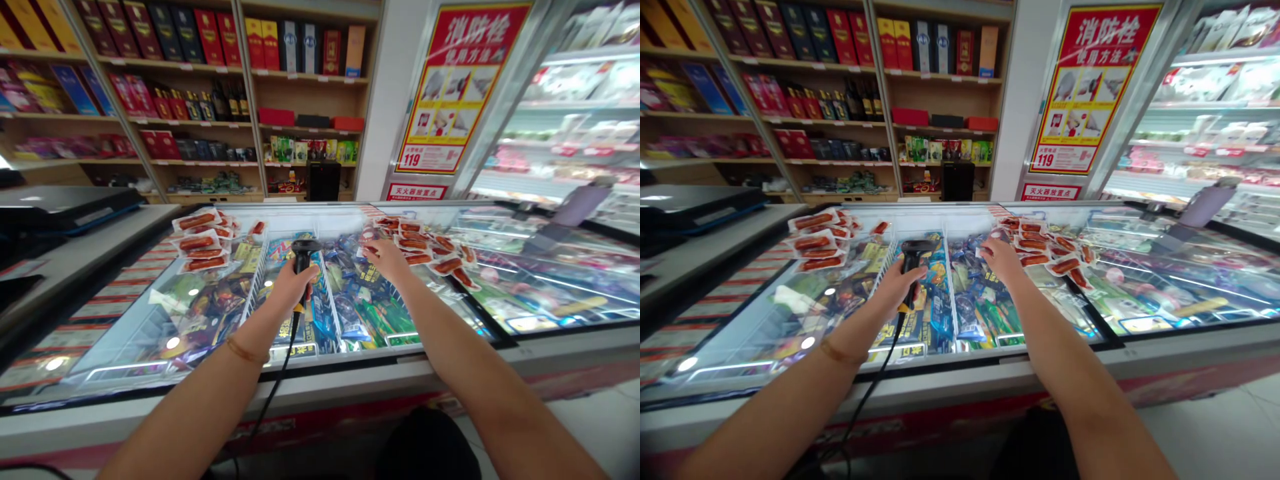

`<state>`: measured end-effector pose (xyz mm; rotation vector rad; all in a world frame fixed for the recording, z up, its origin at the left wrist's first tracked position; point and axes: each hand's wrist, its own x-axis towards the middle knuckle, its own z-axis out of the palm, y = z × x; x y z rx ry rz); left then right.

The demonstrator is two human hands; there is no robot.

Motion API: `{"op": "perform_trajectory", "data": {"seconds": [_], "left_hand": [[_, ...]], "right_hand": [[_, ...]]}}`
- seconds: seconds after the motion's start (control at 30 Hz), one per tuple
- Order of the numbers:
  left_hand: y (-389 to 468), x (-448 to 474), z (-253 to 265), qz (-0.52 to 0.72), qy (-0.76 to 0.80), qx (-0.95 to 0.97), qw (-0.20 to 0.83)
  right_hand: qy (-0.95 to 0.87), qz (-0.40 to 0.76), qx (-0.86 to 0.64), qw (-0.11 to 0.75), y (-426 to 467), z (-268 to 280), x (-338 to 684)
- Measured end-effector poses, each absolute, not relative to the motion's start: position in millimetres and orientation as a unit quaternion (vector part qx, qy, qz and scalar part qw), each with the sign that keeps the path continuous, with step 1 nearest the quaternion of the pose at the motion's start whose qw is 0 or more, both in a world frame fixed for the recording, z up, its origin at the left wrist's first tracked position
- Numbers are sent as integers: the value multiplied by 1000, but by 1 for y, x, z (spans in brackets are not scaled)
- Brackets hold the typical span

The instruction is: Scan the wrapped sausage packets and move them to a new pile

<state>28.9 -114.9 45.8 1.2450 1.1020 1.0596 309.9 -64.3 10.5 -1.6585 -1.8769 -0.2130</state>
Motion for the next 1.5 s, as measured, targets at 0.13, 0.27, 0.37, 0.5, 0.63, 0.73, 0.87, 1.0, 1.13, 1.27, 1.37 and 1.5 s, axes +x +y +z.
{"op": "perform_trajectory", "data": {"seconds": [0.13,0.27,0.37,0.5,0.63,0.73,0.87,1.0,1.13,1.27,1.37,1.5], "left_hand": [[-116,29,46,441,469,528,553],[-115,29,44,439,475,533,546],[-115,30,41,416,479,550,543],[-115,30,40,411,483,556,538],[-116,30,40,413,481,554,540],[-116,29,39,406,477,558,545],[-116,29,39,403,478,565,538],[-116,27,40,395,470,581,535],[-117,28,39,384,434,619,530],[-120,29,36,365,402,650,531],[-121,30,34,361,397,656,531],[-120,29,34,359,393,656,534]], "right_hand": [[-694,-77,-678,229,-70,12,323],[-661,-25,-739,132,-80,20,335],[-649,-28,-753,103,-83,23,331],[-672,-38,-731,110,-81,21,318],[-734,-14,-669,116,-79,20,314],[-740,-20,-663,109,-78,17,318],[-711,-28,-669,216,-73,10,320],[-632,10,-690,352,-69,7,313],[-602,109,-667,426,-73,11,305],[-624,106,-639,438,-80,17,298],[-643,61,-628,434,-82,20,295],[-653,57,-613,441,-83,21,293]]}}
